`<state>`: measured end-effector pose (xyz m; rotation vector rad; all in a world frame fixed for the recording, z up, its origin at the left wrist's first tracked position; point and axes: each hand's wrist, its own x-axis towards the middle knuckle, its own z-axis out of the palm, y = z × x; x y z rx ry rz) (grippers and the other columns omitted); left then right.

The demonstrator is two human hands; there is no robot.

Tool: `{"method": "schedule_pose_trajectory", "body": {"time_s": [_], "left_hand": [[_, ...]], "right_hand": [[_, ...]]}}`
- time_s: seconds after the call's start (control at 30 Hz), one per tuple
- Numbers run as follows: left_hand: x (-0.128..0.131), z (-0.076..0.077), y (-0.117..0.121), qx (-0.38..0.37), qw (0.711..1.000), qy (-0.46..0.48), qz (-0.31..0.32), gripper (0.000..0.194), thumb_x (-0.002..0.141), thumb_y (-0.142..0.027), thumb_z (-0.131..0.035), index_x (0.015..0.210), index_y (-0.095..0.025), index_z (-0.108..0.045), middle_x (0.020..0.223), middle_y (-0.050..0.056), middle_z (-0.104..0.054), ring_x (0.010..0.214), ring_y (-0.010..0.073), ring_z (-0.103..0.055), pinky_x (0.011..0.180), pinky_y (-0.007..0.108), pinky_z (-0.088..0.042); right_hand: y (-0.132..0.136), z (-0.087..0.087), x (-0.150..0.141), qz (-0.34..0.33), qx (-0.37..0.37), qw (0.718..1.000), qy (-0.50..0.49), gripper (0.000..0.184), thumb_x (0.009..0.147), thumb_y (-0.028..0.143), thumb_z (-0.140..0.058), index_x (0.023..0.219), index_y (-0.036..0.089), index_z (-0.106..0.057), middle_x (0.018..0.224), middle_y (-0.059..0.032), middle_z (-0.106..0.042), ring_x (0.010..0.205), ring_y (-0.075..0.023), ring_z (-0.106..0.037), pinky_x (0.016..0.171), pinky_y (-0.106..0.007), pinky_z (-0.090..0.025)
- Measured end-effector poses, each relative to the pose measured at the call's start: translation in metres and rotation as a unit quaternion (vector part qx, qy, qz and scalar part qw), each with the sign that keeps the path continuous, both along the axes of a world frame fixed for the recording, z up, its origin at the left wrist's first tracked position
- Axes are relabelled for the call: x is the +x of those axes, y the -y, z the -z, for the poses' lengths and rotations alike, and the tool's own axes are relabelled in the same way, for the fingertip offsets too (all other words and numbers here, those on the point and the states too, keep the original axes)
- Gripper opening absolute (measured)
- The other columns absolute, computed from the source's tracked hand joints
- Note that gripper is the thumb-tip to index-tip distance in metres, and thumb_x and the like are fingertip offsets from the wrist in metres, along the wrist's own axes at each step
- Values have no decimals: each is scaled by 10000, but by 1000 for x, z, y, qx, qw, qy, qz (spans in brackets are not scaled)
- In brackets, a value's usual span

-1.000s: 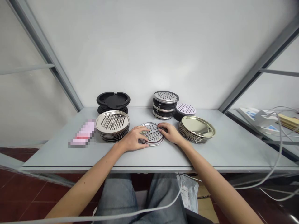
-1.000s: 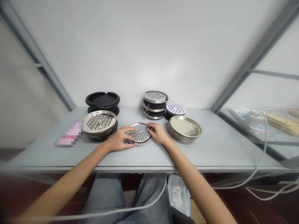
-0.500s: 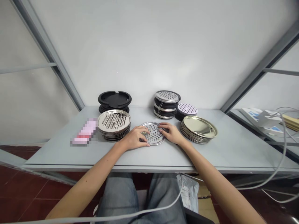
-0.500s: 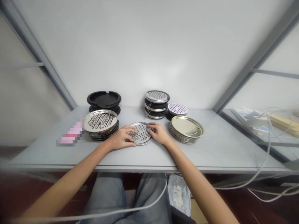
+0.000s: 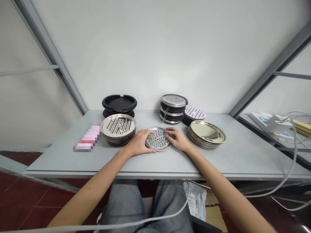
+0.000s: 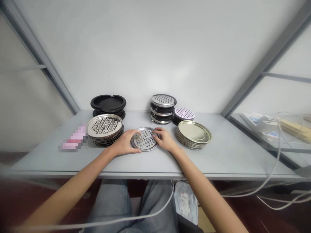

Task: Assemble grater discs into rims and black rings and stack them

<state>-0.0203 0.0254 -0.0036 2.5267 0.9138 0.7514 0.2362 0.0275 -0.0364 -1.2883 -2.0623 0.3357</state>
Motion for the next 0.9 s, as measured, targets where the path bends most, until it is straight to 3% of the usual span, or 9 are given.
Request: {"method": "schedule_pose_trajectory", "body": {"time_s": [0.07, 0.17, 0.27, 0.47, 0.7, 0.9], "left_hand": [[0, 2, 1, -15, 1000, -18, -14, 923, 582, -495, -830, 1348, -197, -411, 1342, 126, -497, 1251, 313, -457, 1067, 447, -361], [0, 6, 0, -30, 998, -48, -13, 1043, 626, -557, -779, 1451, -182, -261, 1479, 154, -340, 1364, 331, -323, 1131, 461, -275], [1, 8, 1, -42, 997, -58, -13, 1065, 655, -585, -745, 1476, -171, -207, 1506, 158, -299, 1386, 329, -289, 1143, 458, -260], [1, 4, 3, -66, 994, -82, -30, 1166, 624, -630, -739, 1494, -122, -151, 1517, 188, -269, 1393, 343, -269, 1141, 464, -264], [-2, 2, 3, -65, 995, -73, -27, 1165, 618, -662, -725, 1498, -152, -158, 1508, 165, -301, 1378, 342, -300, 1128, 456, -282], [-2, -5, 5, -40, 997, -59, 6, 987, 635, -620, -744, 1430, -193, -344, 1422, 111, -446, 1309, 309, -394, 1092, 429, -337]], "right_hand": [[1, 0, -1, -3, -5, 1000, 10, 329, 883, 343, -524, 1101, 170, -698, 1215, -147, -613, 1129, -278, -580, 1015, -455, -427], [3, -2, 0, -5, -11, 1000, 23, 371, 877, 353, -534, 1166, 161, -662, 1273, -156, -577, 1179, -290, -547, 1040, -467, -401], [5, -5, 2, 3, -3, 1000, 24, 413, 864, 358, -552, 1204, 137, -629, 1292, -169, -557, 1197, -293, -531, 1046, -467, -397], [8, -7, 7, 17, 15, 999, 22, 325, 860, 355, -554, 1060, 139, -691, 1225, -162, -592, 1141, -280, -566, 1020, -442, -426], [9, -8, 7, 16, 11, 999, 34, 306, 866, 351, -543, 1038, 161, -711, 1208, -149, -610, 1126, -277, -581, 1005, -440, -438], [9, -10, 12, 42, 20, 999, 19, 280, 878, 316, -503, 947, 178, -737, 1152, -121, -652, 1050, -259, -621, 967, -425, -458]]}}
